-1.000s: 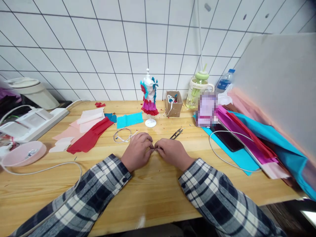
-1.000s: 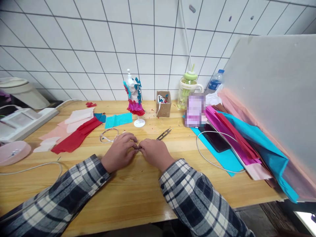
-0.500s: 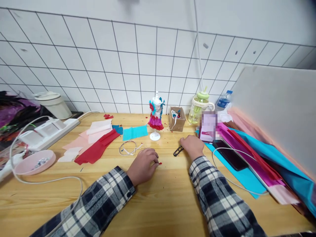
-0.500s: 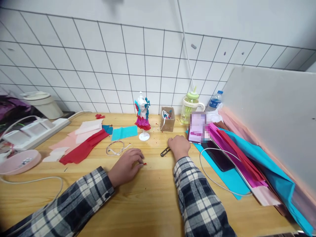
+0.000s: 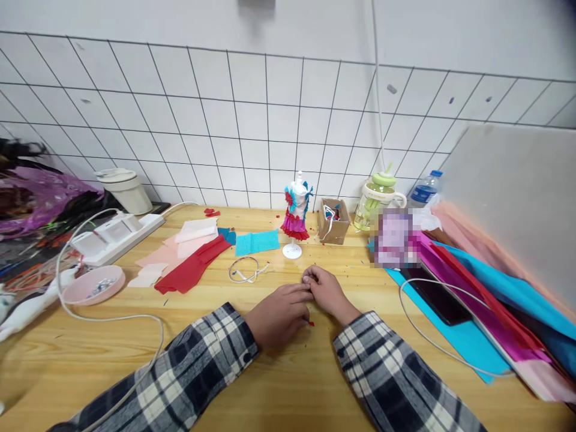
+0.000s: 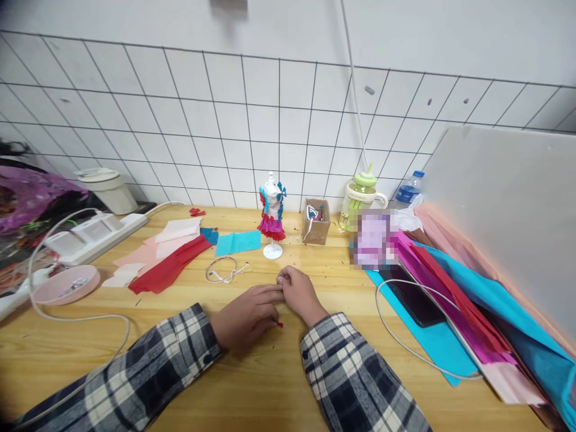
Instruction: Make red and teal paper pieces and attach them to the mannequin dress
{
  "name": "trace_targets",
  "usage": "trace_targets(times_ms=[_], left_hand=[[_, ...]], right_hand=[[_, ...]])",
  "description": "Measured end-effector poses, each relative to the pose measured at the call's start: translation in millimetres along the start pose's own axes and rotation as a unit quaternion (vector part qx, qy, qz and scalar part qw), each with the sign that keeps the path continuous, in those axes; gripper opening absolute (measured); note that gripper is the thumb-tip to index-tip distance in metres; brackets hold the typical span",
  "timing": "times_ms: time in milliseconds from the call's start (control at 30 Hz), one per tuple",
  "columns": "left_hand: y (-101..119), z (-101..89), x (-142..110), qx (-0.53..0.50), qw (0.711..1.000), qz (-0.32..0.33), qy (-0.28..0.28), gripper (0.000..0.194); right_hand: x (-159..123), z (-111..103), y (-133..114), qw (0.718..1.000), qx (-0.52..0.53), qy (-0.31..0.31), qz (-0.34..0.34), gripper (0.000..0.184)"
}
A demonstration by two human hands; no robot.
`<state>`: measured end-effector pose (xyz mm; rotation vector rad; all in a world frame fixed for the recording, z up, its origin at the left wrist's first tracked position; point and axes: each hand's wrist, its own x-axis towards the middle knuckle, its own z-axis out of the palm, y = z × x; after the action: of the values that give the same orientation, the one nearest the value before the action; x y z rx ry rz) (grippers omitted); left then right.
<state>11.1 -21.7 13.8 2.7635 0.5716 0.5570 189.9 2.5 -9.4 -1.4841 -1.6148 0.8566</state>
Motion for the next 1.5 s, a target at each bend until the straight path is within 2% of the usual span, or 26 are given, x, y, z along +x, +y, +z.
trace_targets(times_ms=[67, 267, 400, 533, 633, 833, 933, 1000, 1067, 1133, 1200, 1300, 1400, 1500], left_hand=[[-0.4, 2.4, 0.6, 0.006, 1.0, -0.003, -0.012, 0.01], [0.5, 8.4, 1.6, 0.048, 0.999, -0.009, -0.015, 0.01], [8.3, 9.6, 3.8, 0.104, 0.994, 0.021, -0.02, 0.016], [15.2, 8.1, 7.8, 0.152, 0.987, -0.025, -0.037, 0.015], [16.6, 7.1, 9.4, 0.148, 0.986, -0.055, -0.055, 0.014], [14.7, 11.5, 9.6, 0.083, 0.993, -0.044, -0.075, 0.018], [10.0, 9.2, 7.0, 0.051, 0.997, -0.049, -0.031, 0.018], [3.2, 4.5, 2.8, 0.027, 0.994, -0.095, 0.054, 0.017], [-5.5, -0.5, -2.9, -0.014, 0.967, -0.203, 0.152, 0.015], [-12.8, -3.8, -8.3, -0.097, 0.925, -0.31, 0.197, 0.016], [-16.2, -4.8, -11.1, -0.2, 0.889, -0.358, 0.203, 0.018], [-14.0, -4.2, -9.9, -0.289, 0.859, -0.363, 0.215, 0.022], [-9.0, -4.1, -6.3, -0.303, 0.852, -0.364, 0.222, 0.023], [-6.2, -4.9, -4.8, -0.294, 0.858, -0.36, 0.217, 0.02]], right_hand=[[-0.5, 6.6, 3.7, 0.997, 0.078, -0.004, 0.023, 0.01], [3.1, 9.7, 7.8, 0.979, 0.196, -0.007, 0.064, 0.014], [1.7, 17.5, 10.4, 0.971, 0.227, 0.009, 0.073, 0.012], [1.0, 22.4, 14.8, 0.968, 0.243, 0.012, 0.068, 0.013], [1.4, 21.2, 14.5, 0.964, 0.256, 0.013, 0.065, 0.015], [4.0, 5.3, 8.2, 0.953, 0.295, 0.016, 0.066, 0.021], [3.7, -7.6, 4.2, 0.952, 0.298, -0.01, 0.068, 0.024], [0.2, -13.9, -1.1, 0.955, 0.289, -0.021, 0.064, 0.024], [-6.5, -15.4, -9.0, 0.961, 0.271, -0.026, 0.052, 0.023], [-15.3, -11.4, -17.4, 0.967, 0.248, -0.042, 0.041, 0.02], [-24.0, -3.0, -23.7, 0.969, 0.23, -0.078, 0.046, 0.017], [-32.5, 10.6, -27.8, 0.972, 0.202, -0.102, 0.066, 0.015], [-34.9, 17.7, -28.7, 0.974, 0.195, -0.081, 0.082, 0.015], [-35.0, 18.5, -30.3, 0.975, 0.195, -0.056, 0.092, 0.015]])
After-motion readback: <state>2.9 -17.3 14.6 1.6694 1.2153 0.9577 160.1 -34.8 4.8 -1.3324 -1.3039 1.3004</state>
